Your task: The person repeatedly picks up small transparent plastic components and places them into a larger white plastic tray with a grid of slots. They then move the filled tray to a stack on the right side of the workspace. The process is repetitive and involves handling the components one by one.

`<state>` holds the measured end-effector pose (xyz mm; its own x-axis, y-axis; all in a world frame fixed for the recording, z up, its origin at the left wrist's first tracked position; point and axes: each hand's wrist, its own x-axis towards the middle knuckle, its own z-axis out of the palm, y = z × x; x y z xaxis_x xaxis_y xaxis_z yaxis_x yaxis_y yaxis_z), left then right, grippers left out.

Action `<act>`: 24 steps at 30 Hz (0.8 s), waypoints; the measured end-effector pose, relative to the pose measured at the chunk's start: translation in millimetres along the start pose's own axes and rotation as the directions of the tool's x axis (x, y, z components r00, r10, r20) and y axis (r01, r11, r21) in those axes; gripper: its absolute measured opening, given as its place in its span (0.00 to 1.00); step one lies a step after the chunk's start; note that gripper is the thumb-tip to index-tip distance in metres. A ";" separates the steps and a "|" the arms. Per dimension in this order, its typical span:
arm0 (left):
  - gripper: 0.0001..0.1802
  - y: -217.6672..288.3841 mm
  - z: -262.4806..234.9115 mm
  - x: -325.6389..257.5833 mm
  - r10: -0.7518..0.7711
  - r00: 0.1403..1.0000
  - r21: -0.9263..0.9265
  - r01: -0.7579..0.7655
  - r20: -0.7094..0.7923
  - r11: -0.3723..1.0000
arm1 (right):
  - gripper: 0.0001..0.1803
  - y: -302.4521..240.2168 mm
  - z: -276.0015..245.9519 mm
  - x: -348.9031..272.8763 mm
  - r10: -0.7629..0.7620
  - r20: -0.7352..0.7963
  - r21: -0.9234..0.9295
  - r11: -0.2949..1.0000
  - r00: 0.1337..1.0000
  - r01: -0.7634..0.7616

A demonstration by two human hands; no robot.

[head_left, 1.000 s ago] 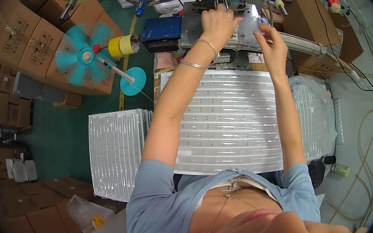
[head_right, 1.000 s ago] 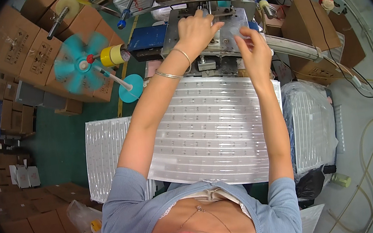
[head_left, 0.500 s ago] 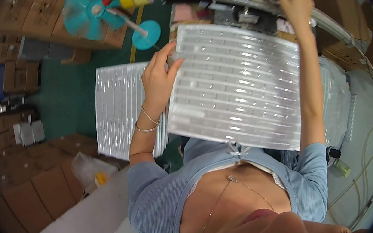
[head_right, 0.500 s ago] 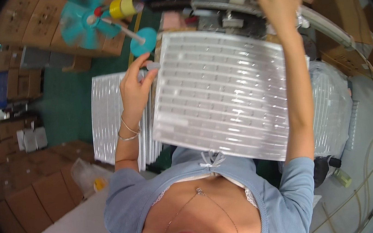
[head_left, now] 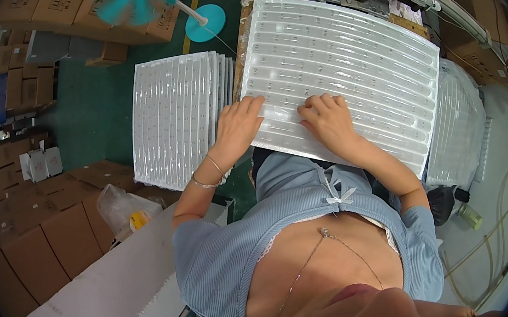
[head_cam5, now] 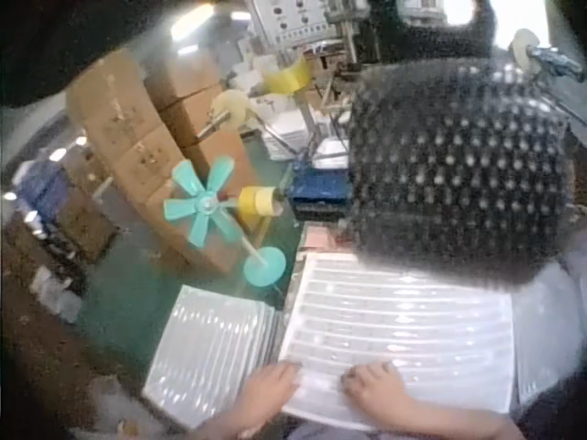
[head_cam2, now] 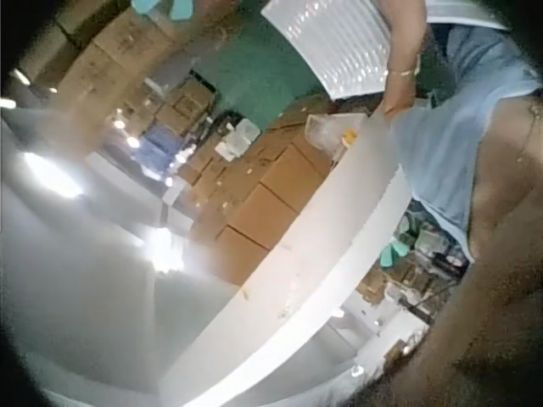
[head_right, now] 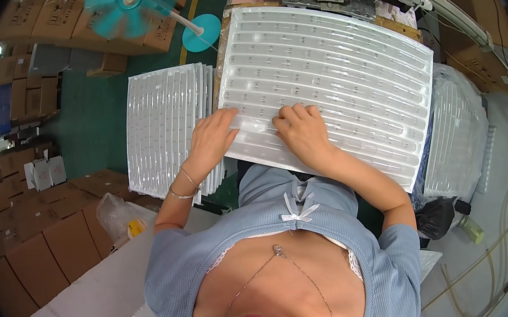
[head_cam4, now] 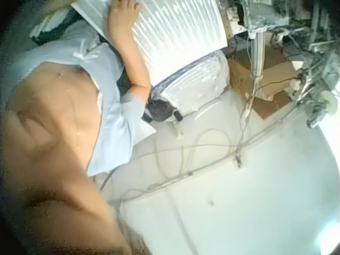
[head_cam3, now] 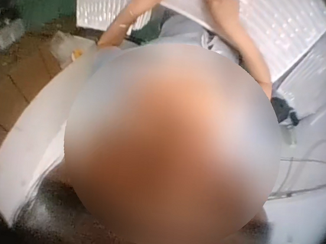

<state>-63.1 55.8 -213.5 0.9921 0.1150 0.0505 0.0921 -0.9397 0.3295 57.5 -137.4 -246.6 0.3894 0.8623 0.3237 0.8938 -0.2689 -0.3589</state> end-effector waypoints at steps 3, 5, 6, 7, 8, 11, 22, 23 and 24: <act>0.14 6.2 -2.3 -0.9 -0.071 0.996 -0.088 0.066 -0.051 0.994 | 0.11 -2.0 -4.2 3.3 -0.030 0.003 0.086 0.996 1.000 0.030; 0.15 11.5 4.7 2.4 -0.070 0.997 -0.165 0.062 -0.043 0.984 | 0.11 2.3 -15.8 8.4 -0.003 -0.025 0.254 0.967 1.000 0.009; 0.15 15.8 8.8 6.1 0.011 0.996 -0.181 -0.026 -0.087 0.983 | 0.11 11.5 -21.8 11.5 0.031 -0.036 0.369 0.929 0.999 -0.015; 0.15 20.5 13.2 11.8 0.092 0.987 -0.193 -0.116 -0.131 0.974 | 0.11 20.1 -29.1 13.3 0.066 -0.044 0.478 0.877 0.997 -0.038; 0.15 24.0 17.3 17.3 0.177 0.968 -0.202 -0.211 -0.176 0.956 | 0.10 27.4 -39.4 12.9 0.192 -0.071 0.516 0.847 0.979 -0.128; 0.18 25.0 17.1 25.6 0.321 0.945 -0.081 -0.326 -0.066 0.942 | 0.08 60.7 -63.2 5.5 0.527 -0.028 0.707 0.611 0.849 -0.356; 0.21 12.1 -17.3 59.8 0.344 0.931 -0.108 -0.332 0.124 0.937 | 0.13 140.7 -120.8 -25.7 0.792 -0.204 0.767 0.494 0.575 -0.409; 0.21 11.6 -22.6 80.0 0.345 0.938 -0.114 -0.340 0.028 0.933 | 0.13 147.6 -122.8 -25.2 0.786 -0.228 0.769 0.507 0.574 -0.390; 0.21 12.0 -28.9 99.4 0.339 0.938 -0.123 -0.345 -0.068 0.931 | 0.13 152.1 -125.5 -23.5 0.779 -0.247 0.769 0.519 0.576 -0.372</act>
<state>34.2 65.3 -177.3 0.9564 -0.1886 0.2229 -0.2668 -0.8744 0.4052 212.2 -252.4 -198.9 0.9757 0.1811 0.1230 0.1478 -0.1305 -0.9804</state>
